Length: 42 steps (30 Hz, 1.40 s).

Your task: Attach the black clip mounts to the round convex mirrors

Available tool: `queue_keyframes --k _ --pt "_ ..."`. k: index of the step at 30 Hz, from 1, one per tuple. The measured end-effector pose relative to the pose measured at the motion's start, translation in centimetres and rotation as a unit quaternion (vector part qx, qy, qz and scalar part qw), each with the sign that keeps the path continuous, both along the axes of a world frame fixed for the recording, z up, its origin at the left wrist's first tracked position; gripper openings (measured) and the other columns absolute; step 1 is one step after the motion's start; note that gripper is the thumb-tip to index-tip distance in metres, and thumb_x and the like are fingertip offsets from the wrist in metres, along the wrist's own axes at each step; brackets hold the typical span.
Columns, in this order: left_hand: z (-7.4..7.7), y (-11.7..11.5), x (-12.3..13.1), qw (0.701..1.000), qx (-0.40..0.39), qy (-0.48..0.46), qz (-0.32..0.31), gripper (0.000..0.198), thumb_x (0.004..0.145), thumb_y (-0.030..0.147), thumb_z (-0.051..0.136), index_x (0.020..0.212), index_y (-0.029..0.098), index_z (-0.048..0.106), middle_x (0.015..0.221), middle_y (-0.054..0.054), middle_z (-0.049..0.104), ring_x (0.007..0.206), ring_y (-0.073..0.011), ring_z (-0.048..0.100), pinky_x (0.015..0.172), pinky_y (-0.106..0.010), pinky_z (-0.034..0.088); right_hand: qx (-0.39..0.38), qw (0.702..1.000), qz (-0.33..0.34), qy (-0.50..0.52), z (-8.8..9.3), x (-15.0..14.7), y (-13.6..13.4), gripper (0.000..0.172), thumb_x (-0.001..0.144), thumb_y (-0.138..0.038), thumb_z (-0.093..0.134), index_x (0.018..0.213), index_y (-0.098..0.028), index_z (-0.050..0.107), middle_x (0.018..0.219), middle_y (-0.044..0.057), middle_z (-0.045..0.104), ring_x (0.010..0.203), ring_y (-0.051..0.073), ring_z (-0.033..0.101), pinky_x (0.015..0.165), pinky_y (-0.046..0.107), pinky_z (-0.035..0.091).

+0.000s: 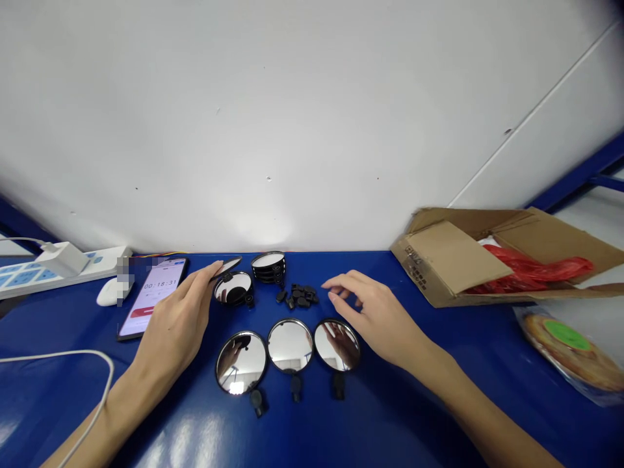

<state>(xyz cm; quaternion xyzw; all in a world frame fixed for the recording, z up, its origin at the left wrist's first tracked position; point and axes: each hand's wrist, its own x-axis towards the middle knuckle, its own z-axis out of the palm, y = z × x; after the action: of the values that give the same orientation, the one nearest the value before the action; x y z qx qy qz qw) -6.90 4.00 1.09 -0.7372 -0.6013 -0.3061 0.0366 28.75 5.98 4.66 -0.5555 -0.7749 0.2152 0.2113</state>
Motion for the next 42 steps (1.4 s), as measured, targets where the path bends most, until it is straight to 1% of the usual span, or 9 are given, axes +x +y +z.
queue_keyframes --k 6,11,16,20,28,32,36,39,42 --pt "1.8 -1.1 1.7 0.962 -0.044 -0.270 0.031 0.047 0.116 0.056 0.057 0.153 0.032 0.072 0.124 -0.006 0.090 0.116 -0.0385 0.086 0.106 -0.056 0.067 0.046 0.995 0.085 0.003 -1.3 -1.1 -0.5 0.037 0.117 -0.028 0.049 0.135 -0.030 0.081 0.131 0.011 0.073 0.121 0.028 0.070 0.108 0.048 0.059" --pt "3.1 -0.8 2.8 0.774 -0.188 -0.601 -0.062 0.045 0.105 0.054 0.079 0.135 0.021 0.081 0.139 -0.012 0.086 0.130 -0.0425 0.081 0.117 -0.060 0.065 0.034 0.995 0.082 -0.038 -1.5 -1.1 -0.2 0.039 0.116 -0.023 0.048 0.134 -0.028 0.083 0.126 0.011 0.074 0.116 0.030 0.071 0.106 0.052 0.059" --pt "3.9 -0.9 2.8 0.634 -0.275 -0.721 -0.053 0.025 0.097 0.023 0.070 0.112 0.017 0.089 0.133 -0.015 0.088 0.135 -0.0405 0.079 0.129 -0.053 0.057 0.013 0.997 0.065 -0.044 -1.3 -0.6 0.2 0.028 0.115 -0.024 0.055 0.124 -0.026 0.082 0.125 0.009 0.075 0.115 0.028 0.072 0.106 0.050 0.057" --pt "3.7 -1.1 2.5 0.570 -0.302 -0.763 -0.055 0.037 0.101 0.038 0.061 0.105 0.014 0.089 0.136 -0.021 0.085 0.135 -0.0451 0.078 0.124 -0.054 0.061 0.016 0.998 0.044 -0.034 -1.7 0.0 0.6 0.018 0.112 -0.024 0.062 0.109 -0.026 0.080 0.119 0.006 0.075 0.109 0.026 0.074 0.099 0.043 0.058" --pt "3.7 -1.5 2.8 0.623 -0.306 -0.719 -0.042 0.049 0.079 0.012 0.099 0.127 0.019 0.091 0.151 -0.012 0.080 0.137 -0.0336 0.079 0.107 -0.025 0.069 0.054 0.999 0.009 0.005 -2.0 0.7 1.2 0.016 0.111 -0.027 0.062 0.114 -0.027 0.077 0.114 0.006 0.075 0.101 0.027 0.075 0.094 0.046 0.061" --pt "3.4 -1.6 2.7 0.665 -0.241 -0.704 -0.062 0.029 0.080 0.031 0.099 0.107 0.020 0.095 0.124 -0.012 0.091 0.113 -0.0335 0.088 0.100 -0.034 0.073 0.099 0.992 0.013 0.081 -1.4 0.2 0.6 0.019 0.114 -0.032 0.060 0.121 -0.028 0.077 0.121 0.007 0.074 0.102 0.025 0.077 0.094 0.043 0.063" --pt "2.9 -2.0 2.6 0.793 -0.201 -0.572 -0.058 0.031 0.087 0.050 0.094 0.096 0.020 0.093 0.103 -0.012 0.091 0.103 -0.0345 0.088 0.105 -0.043 0.068 0.122 0.987 0.029 0.100 -1.1 -0.4 0.0 0.018 0.115 -0.029 0.060 0.121 -0.028 0.077 0.120 0.006 0.075 0.102 0.024 0.076 0.093 0.040 0.063" --pt "2.4 -2.3 2.8 0.913 -0.149 -0.379 -0.023 0.029 0.093 0.052 0.089 0.108 0.026 0.088 0.097 -0.005 0.085 0.086 -0.0260 0.080 0.082 -0.037 0.063 0.128 0.986 0.038 0.097 -1.2 -0.5 -0.1 0.017 0.115 -0.027 0.061 0.120 -0.027 0.077 0.118 0.005 0.074 0.100 0.022 0.076 0.092 0.040 0.062" --pt "1.9 -2.4 2.9 0.976 -0.069 -0.209 0.007 0.028 0.098 0.055 0.084 0.107 0.028 0.081 0.092 0.000 0.071 0.071 -0.0196 0.062 0.064 -0.034 0.050 0.126 0.986 0.042 0.097 -1.2 -0.5 -0.1 0.017 0.115 -0.025 0.061 0.119 -0.027 0.077 0.117 0.005 0.074 0.098 0.022 0.075 0.090 0.039 0.062"
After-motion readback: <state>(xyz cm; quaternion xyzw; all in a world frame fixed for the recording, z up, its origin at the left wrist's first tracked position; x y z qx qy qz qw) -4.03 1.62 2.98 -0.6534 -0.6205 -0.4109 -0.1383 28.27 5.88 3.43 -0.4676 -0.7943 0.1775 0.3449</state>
